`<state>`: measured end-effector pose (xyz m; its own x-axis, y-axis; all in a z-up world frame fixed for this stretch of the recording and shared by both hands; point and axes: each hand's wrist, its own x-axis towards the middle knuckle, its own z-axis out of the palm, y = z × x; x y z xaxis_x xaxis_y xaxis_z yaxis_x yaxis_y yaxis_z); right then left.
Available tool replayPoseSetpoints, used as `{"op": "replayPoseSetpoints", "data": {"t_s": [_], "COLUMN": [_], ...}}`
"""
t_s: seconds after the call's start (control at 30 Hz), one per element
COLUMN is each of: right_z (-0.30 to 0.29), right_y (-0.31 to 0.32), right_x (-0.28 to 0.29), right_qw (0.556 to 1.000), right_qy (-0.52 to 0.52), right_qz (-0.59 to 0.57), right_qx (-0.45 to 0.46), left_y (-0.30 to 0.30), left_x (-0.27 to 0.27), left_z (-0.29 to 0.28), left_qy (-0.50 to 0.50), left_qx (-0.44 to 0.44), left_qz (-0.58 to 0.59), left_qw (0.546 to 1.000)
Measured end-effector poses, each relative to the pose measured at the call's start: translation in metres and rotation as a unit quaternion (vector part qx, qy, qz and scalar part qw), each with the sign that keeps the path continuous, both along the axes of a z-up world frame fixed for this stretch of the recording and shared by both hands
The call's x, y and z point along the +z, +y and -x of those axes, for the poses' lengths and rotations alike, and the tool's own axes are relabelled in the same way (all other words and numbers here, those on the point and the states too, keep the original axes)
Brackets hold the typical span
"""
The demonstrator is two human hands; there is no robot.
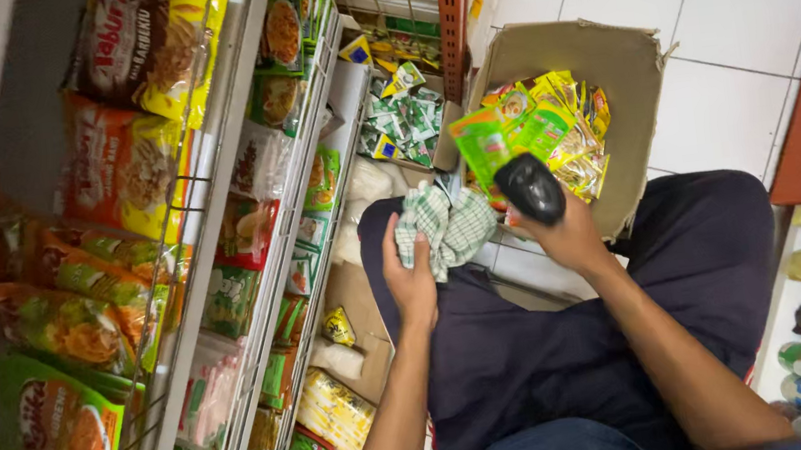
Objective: The person wipes individual product packets with a cloth, scans each one using a handheld barcode scanner, and then places them onto a retail shelf or back into a cardboard box.
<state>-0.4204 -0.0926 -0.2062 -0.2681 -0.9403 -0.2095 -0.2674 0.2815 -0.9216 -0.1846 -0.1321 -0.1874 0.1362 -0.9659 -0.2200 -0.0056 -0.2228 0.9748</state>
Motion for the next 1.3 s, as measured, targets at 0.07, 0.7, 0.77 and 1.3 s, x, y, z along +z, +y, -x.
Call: {"op": "replayPoseSetpoints", "data": {"t_s": [0.07,0.7,0.77,1.3], "right_z": [-0.008,-0.024,-0.029,-0.020], "right_y": [0.001,0.050,0.050,0.067], "right_x": [0.044,0.085,0.088,0.086], "right_qw": [0.990,0.878,0.868,0.907], "right_qy": [0.069,0.244,0.246,-0.416], "right_qz": [0.099,0.226,0.239,0.049], "right_qx": [0.069,0.344,0.359,-0.045], "left_y": [-0.001,0.026,0.028,0.017], "left_x": [-0.003,-0.005,-0.005,0.002], "left_z": [0.010,0.009,0.012,0.003], "left_qy": [0.178,0.471,0.482,0.479], "left_qx": [0.029,0.025,0.021,-0.011], "left_qz": [-0.076,-0.183,-0.191,-0.161], "left_qw": [0.981,0.862,0.855,0.863]}}
